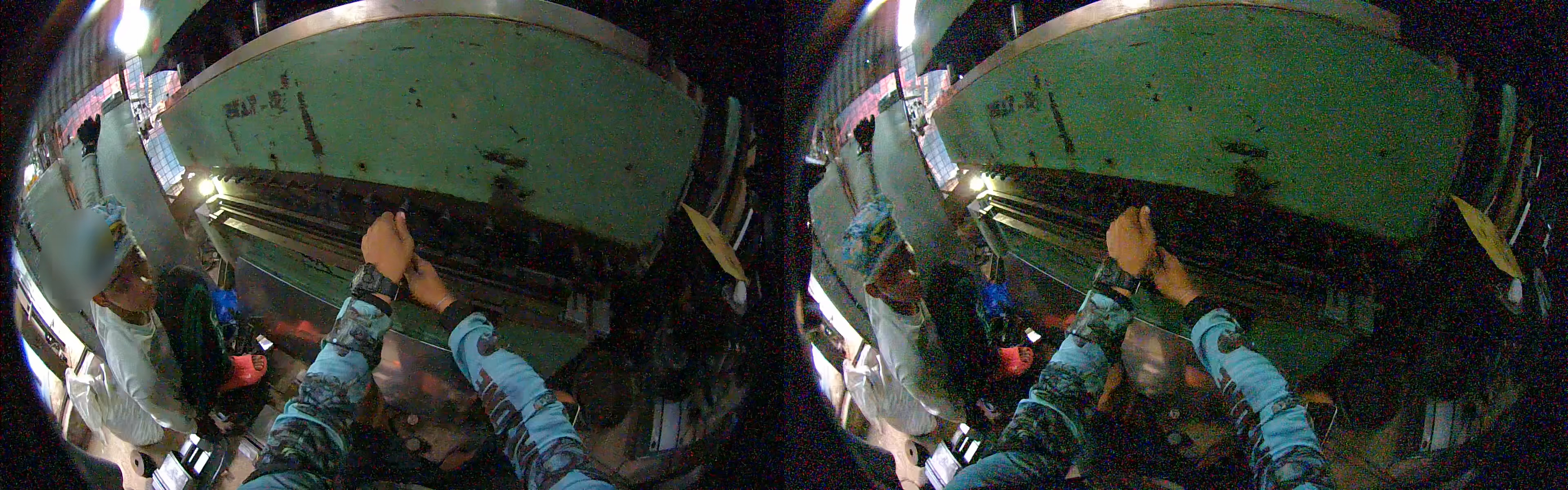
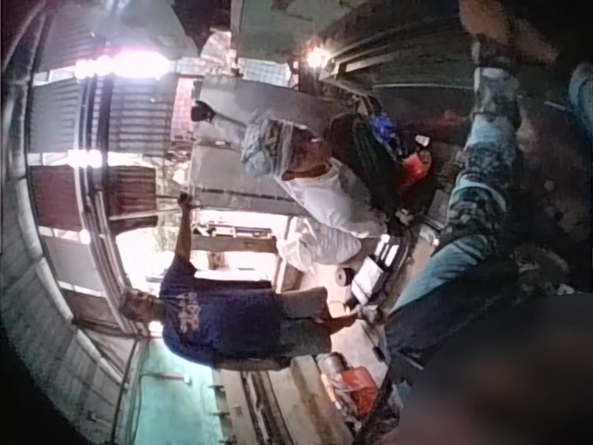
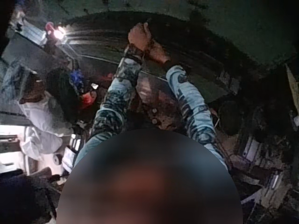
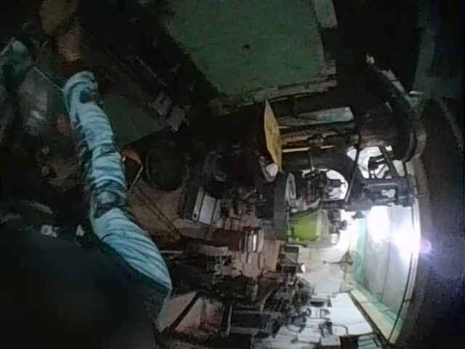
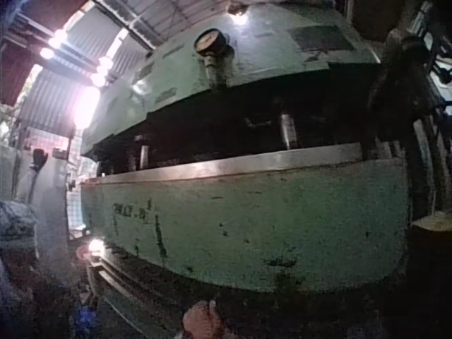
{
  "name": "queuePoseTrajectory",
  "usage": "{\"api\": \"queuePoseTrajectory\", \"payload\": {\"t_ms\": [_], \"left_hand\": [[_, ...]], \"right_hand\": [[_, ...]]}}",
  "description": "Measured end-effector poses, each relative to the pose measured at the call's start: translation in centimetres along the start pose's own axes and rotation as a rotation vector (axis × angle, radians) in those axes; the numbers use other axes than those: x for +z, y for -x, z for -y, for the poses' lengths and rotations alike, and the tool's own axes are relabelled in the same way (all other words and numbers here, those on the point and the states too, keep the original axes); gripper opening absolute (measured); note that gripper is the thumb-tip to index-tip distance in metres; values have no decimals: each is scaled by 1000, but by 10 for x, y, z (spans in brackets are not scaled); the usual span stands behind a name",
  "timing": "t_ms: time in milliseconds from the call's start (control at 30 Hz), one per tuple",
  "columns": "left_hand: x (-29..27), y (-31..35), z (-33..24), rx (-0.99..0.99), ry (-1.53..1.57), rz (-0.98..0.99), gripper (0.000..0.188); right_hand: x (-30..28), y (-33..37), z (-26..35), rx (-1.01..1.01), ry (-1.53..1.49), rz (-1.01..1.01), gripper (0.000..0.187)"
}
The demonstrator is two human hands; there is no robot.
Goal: The person operates a metal bending machine with a coworker to bend a large metal sheet. They position the sheet, activate the press, and adjust the sheet between cycles to achieve the desired bend.
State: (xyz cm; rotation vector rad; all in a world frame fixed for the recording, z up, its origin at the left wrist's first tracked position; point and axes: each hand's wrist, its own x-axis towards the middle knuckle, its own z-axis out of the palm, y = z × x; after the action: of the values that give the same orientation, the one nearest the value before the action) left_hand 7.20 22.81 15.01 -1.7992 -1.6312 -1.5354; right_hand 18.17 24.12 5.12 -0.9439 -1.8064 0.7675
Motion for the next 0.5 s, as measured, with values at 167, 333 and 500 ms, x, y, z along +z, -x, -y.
{"api": "queuePoseTrajectory", "payload": {"t_ms": [167,333,500], "left_hand": [[2,-3,-2,-35,96,-33,39],[7,-10,0,-467,821,232,35],[2,-15,2,-1102,1582,406,19]], "right_hand": [[-11,10,47,-64,140,-75,28],[-109,24,138,164,960,8,33],[-143,2,181,-315,1203,-100,30]]}}
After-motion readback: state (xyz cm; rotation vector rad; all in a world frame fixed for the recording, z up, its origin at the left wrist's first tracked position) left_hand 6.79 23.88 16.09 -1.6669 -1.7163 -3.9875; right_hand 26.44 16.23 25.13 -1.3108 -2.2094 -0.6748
